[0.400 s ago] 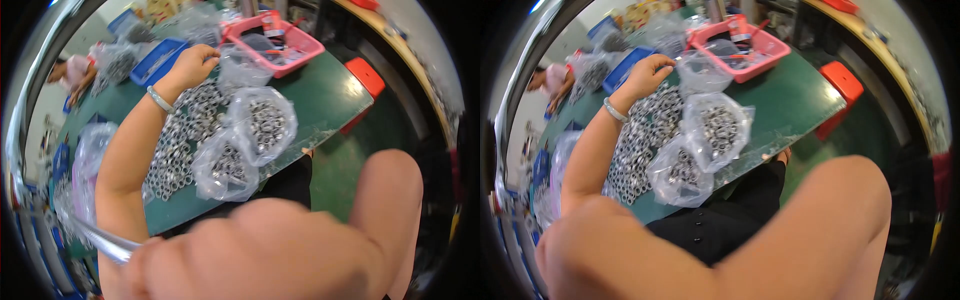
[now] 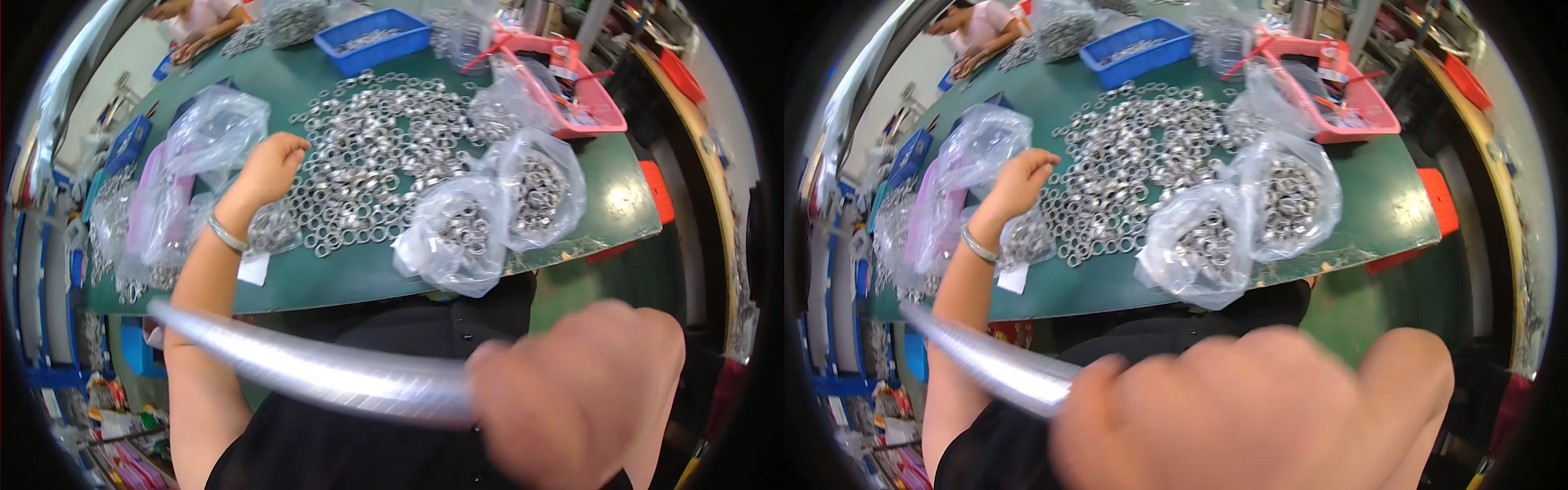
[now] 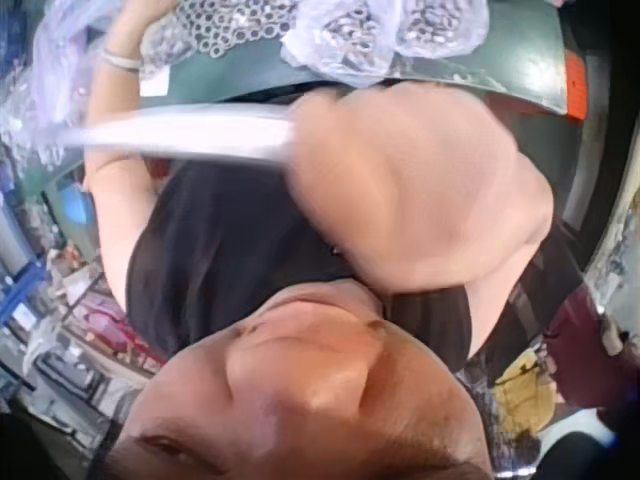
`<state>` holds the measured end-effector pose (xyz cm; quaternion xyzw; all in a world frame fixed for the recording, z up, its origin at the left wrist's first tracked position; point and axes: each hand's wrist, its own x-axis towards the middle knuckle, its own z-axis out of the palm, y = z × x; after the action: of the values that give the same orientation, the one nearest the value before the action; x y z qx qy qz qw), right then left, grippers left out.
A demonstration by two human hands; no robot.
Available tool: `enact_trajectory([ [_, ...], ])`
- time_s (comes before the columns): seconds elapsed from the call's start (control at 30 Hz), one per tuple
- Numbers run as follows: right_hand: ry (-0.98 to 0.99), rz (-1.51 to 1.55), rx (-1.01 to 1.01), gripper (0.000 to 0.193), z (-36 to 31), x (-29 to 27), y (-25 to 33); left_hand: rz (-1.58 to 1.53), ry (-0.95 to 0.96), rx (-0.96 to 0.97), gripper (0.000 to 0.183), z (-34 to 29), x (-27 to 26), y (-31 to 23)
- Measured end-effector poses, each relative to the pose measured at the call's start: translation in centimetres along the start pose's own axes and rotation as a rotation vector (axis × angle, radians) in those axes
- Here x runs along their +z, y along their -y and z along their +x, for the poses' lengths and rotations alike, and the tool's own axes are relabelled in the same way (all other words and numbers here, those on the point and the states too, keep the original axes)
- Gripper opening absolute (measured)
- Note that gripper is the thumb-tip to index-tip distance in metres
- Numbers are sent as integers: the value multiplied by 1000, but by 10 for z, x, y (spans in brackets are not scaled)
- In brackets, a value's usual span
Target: The person picks up metal rings one at a time from a pile on the table and places them onto a metal rod held in the other hand.
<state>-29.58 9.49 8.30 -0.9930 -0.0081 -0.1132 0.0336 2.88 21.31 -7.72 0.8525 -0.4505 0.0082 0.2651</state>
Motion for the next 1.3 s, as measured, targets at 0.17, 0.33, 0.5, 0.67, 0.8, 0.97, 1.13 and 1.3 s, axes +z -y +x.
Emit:
enact_trajectory([
  [0.17, -297, 423, 1, 17, 2, 61, -44, 170, 137, -31, 26, -56, 23, 15],
  [0.33, -316, 873, 374, 15, -15, 100, -50, 280, 94, -33, 44, -74, 62, -7],
  [0.5, -272, 979, 431, 13, -23, 118, -49, 44, 56, 45, 41, -82, 71, -13],
  [0.67, -256, 998, 443, 13, -24, 135, -52, -128, -283, 151, 16, -69, 62, -6],
  [0.8, -225, 1022, 423, 13, -14, 145, -53, 130, -361, -133, 19, -39, 55, 11],
  [0.97, -118, 1078, 447, 14, 3, 147, -54, 176, -224, -104, 16, -25, 61, 22],
  [1.13, -83, 1200, 461, 15, 11, 154, -63, -661, -215, -277, 11, -29, 60, 32],
  [1.3, 28, 1362, 527, 14, 14, 159, -72, -1891, 22, -282, 13, -31, 46, 16],
])
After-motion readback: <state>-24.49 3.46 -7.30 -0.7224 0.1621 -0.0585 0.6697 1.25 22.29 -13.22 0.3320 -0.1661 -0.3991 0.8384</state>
